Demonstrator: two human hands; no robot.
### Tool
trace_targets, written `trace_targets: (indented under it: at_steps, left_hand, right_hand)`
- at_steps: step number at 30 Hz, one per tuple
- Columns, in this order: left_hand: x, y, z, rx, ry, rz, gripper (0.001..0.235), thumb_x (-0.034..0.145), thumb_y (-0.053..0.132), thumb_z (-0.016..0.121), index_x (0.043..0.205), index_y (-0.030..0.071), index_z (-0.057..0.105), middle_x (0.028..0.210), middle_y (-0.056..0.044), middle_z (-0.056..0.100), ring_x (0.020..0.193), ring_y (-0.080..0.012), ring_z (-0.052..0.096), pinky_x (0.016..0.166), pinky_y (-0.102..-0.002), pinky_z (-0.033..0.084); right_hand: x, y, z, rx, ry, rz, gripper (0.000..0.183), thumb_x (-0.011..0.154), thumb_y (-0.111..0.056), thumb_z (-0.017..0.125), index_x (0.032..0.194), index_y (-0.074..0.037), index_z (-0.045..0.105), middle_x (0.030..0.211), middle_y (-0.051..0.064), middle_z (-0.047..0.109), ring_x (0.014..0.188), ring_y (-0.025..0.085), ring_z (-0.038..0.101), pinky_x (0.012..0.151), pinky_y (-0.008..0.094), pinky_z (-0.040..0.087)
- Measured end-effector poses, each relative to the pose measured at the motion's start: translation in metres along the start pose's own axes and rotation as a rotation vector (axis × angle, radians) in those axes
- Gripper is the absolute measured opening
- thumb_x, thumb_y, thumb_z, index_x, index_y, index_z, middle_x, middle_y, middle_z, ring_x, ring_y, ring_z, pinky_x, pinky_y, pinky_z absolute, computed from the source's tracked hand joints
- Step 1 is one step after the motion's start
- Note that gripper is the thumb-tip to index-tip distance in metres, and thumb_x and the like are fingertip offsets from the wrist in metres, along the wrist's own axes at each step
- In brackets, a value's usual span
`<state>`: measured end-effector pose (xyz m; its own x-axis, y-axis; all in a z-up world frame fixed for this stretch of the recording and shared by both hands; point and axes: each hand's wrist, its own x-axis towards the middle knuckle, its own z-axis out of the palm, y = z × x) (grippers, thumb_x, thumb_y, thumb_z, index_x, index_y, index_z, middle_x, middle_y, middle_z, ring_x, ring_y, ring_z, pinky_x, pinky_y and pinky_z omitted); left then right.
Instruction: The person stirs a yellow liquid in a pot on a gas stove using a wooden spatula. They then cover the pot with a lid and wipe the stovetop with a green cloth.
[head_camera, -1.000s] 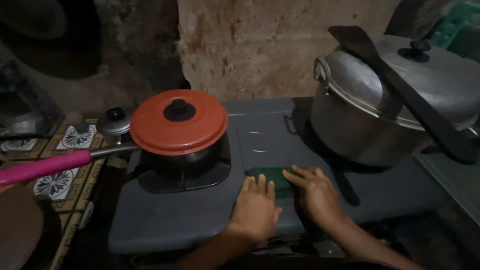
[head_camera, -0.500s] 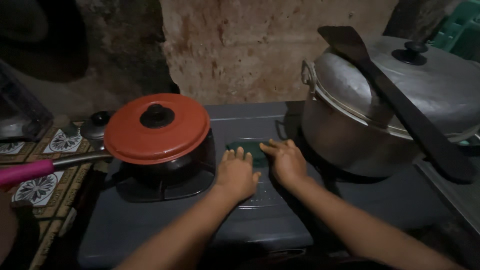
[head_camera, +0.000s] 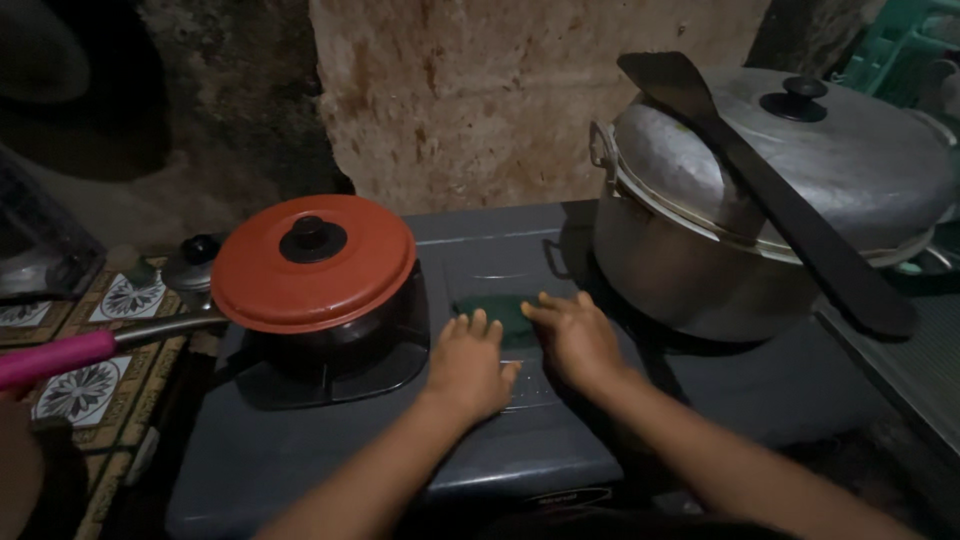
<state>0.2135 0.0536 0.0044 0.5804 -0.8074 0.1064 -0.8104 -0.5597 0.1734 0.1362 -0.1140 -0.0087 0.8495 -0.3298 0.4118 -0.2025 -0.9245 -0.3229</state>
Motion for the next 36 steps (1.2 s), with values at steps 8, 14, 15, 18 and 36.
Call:
trace_targets:
  at_steps: [8, 14, 15, 18, 36]
  left_hand:
    - [-0.072, 0.014, 0.021, -0.148, 0.163, 0.166, 0.061, 0.085, 0.033, 0.073, 0.130, -0.006, 0.061, 0.139, -0.031, 0.055, 0.129, -0.0435, 0.051, 0.113, -0.050, 0.033]
    - [-0.087, 0.010, 0.028, -0.201, 0.197, 0.216, 0.046, 0.086, 0.027, 0.073, 0.123, -0.001, 0.069, 0.136, -0.026, 0.062, 0.126, -0.0409, 0.057, 0.112, -0.051, 0.037]
    - [-0.085, 0.011, 0.028, -0.196, 0.186, 0.213, 0.046, 0.086, 0.027, 0.072, 0.123, -0.001, 0.069, 0.136, -0.026, 0.062, 0.126, -0.0408, 0.057, 0.113, -0.050, 0.036]
    - [-0.081, 0.012, 0.025, -0.197, 0.184, 0.181, 0.049, 0.085, 0.025, 0.072, 0.125, -0.002, 0.066, 0.136, -0.026, 0.061, 0.127, -0.0422, 0.056, 0.114, -0.052, 0.033]
    - [-0.048, -0.015, 0.035, -0.259, 0.083, 0.057, 0.074, 0.096, 0.046, 0.055, 0.152, 0.000, 0.038, 0.165, -0.029, 0.017, 0.155, -0.0421, 0.009, 0.121, -0.059, 0.003]
  right_hand:
    - [-0.067, -0.020, -0.045, 0.055, -0.144, -0.057, 0.051, 0.078, 0.003, 0.066, 0.123, -0.018, 0.077, 0.141, 0.011, 0.064, 0.111, 0.026, 0.066, 0.102, 0.041, 0.050]
    - [-0.097, -0.041, -0.053, -0.073, -0.295, -0.053, 0.064, 0.081, -0.015, 0.073, 0.143, -0.014, 0.057, 0.155, 0.016, 0.047, 0.137, 0.036, 0.045, 0.109, 0.051, 0.034]
    - [-0.096, -0.043, -0.050, -0.086, -0.311, -0.097, 0.068, 0.082, -0.016, 0.073, 0.147, -0.012, 0.051, 0.157, 0.020, 0.041, 0.144, 0.041, 0.039, 0.111, 0.057, 0.028]
    - [-0.095, -0.044, -0.041, -0.151, -0.317, -0.171, 0.068, 0.089, -0.017, 0.067, 0.154, -0.019, 0.046, 0.162, 0.020, 0.034, 0.151, 0.042, 0.030, 0.114, 0.063, 0.016]
    - [0.049, -0.029, 0.053, -0.070, -0.190, -0.110, 0.075, 0.070, 0.001, 0.073, 0.141, -0.011, 0.056, 0.154, 0.026, 0.041, 0.146, 0.041, 0.034, 0.121, 0.049, 0.025]
